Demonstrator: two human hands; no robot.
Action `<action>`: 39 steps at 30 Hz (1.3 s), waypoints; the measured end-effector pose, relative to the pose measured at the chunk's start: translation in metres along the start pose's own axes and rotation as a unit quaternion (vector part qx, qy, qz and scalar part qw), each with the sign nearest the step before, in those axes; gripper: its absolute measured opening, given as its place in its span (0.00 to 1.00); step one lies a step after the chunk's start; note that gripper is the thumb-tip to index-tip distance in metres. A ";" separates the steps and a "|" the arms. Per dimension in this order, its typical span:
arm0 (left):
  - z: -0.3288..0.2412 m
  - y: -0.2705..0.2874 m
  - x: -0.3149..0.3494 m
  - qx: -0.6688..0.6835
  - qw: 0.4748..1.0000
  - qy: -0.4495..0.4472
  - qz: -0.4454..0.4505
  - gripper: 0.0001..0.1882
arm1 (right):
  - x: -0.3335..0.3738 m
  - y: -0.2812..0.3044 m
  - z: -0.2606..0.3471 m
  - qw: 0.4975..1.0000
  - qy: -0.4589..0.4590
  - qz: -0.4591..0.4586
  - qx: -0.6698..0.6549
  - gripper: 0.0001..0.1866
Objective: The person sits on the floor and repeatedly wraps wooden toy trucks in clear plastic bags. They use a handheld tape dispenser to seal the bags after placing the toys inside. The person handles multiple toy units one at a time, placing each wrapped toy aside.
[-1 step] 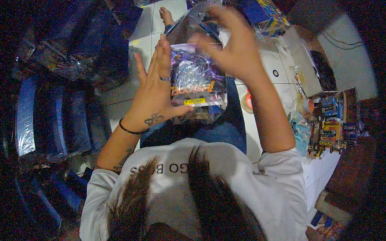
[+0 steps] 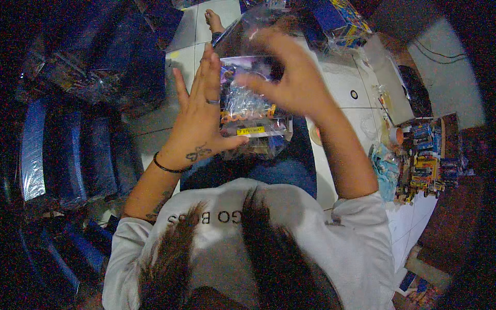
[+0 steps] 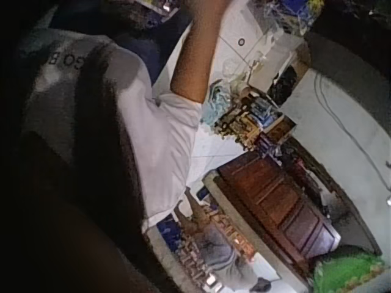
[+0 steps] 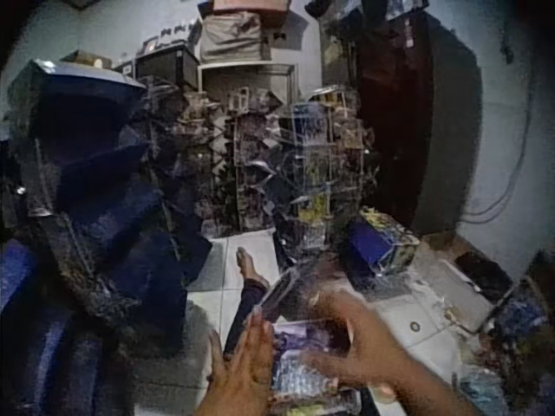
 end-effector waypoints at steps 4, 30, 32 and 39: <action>-0.017 0.001 -0.011 -0.093 0.994 -0.063 0.012 0.67 | 0.055 -0.046 0.039 0.969 0.153 0.104 0.165 0.44; -0.037 -0.029 0.022 -0.073 0.989 -0.125 0.029 0.45 | 0.136 0.107 -0.238 0.764 -0.207 -0.401 -0.460 0.21; -0.037 -0.026 0.022 -0.076 0.988 -0.136 0.007 0.38 | 0.051 0.124 -0.110 0.910 0.028 -0.301 -0.284 0.25; -0.039 -0.027 0.029 -0.134 0.979 -0.139 -0.059 0.27 | -0.039 -0.075 0.145 0.882 0.340 0.307 0.106 0.22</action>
Point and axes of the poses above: each hand's wrist, its own x-axis away from the middle knuckle, its own y-axis out of the back of the hand, z = x × y, the point moved 10 cm from there along -x, towards the middle knuckle, and after that the axes turned 2 degrees about y, right-handed, at the moved point
